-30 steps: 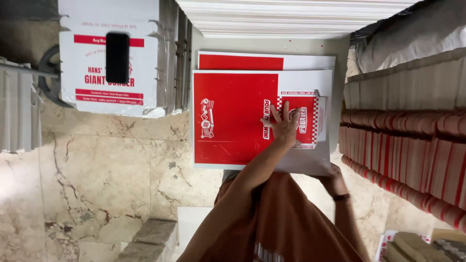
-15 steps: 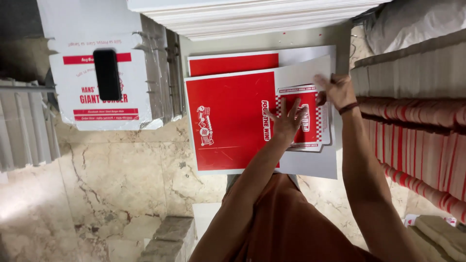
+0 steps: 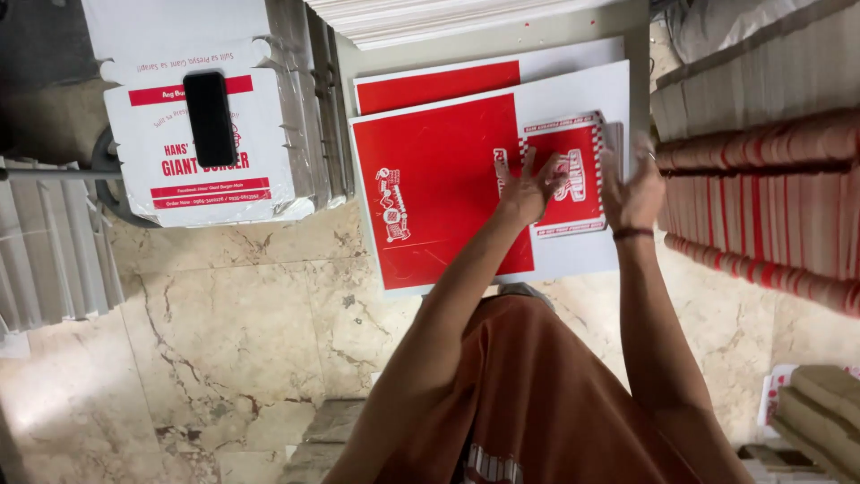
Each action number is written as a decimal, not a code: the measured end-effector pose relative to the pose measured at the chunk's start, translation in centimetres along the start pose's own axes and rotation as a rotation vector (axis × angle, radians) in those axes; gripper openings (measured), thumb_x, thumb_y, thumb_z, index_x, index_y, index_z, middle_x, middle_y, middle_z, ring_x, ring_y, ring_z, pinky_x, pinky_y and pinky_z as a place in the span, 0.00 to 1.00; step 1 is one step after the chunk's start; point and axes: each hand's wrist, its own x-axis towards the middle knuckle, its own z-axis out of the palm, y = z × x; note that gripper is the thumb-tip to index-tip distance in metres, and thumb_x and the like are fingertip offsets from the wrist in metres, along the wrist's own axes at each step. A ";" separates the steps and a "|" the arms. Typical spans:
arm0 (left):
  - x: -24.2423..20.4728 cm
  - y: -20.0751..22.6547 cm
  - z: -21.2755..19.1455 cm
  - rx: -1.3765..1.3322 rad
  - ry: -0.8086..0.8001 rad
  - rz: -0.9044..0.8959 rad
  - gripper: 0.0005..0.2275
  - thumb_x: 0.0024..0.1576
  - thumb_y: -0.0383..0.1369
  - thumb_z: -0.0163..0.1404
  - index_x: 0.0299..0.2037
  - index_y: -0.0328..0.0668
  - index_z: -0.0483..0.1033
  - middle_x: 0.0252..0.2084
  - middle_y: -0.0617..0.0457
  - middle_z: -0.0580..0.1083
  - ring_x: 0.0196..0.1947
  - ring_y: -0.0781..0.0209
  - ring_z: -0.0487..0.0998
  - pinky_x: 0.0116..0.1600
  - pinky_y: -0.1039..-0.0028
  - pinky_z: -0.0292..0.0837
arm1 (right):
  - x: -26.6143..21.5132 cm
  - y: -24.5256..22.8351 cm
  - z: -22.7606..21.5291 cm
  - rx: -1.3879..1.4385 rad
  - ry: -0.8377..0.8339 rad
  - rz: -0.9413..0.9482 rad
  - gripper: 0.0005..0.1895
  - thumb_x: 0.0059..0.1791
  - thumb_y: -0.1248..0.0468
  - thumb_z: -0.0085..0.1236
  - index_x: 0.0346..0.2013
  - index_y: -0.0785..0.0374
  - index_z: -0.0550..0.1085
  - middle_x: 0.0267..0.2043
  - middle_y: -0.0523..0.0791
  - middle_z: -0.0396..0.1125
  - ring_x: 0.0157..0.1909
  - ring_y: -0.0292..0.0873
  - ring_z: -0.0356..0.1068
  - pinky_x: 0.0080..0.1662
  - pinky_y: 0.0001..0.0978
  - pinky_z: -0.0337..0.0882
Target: The person repeatedly picks up flat red and white cardboard boxes from a stack, folds them into box shape, and places them onto a growing pile. The action is performed by hand without tools, and the boxes accumulate in a stack on the floor.
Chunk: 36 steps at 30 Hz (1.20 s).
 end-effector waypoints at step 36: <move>-8.1 1.3 -0.2 0.061 -0.081 -0.077 0.36 0.68 0.39 0.47 0.76 0.83 0.30 0.80 0.48 0.23 0.74 0.15 0.24 0.49 0.07 0.49 | -16.0 -1.2 6.2 0.679 -0.179 0.349 0.19 0.55 0.58 0.65 0.26 0.70 0.76 0.18 0.55 0.68 0.17 0.50 0.69 0.20 0.33 0.66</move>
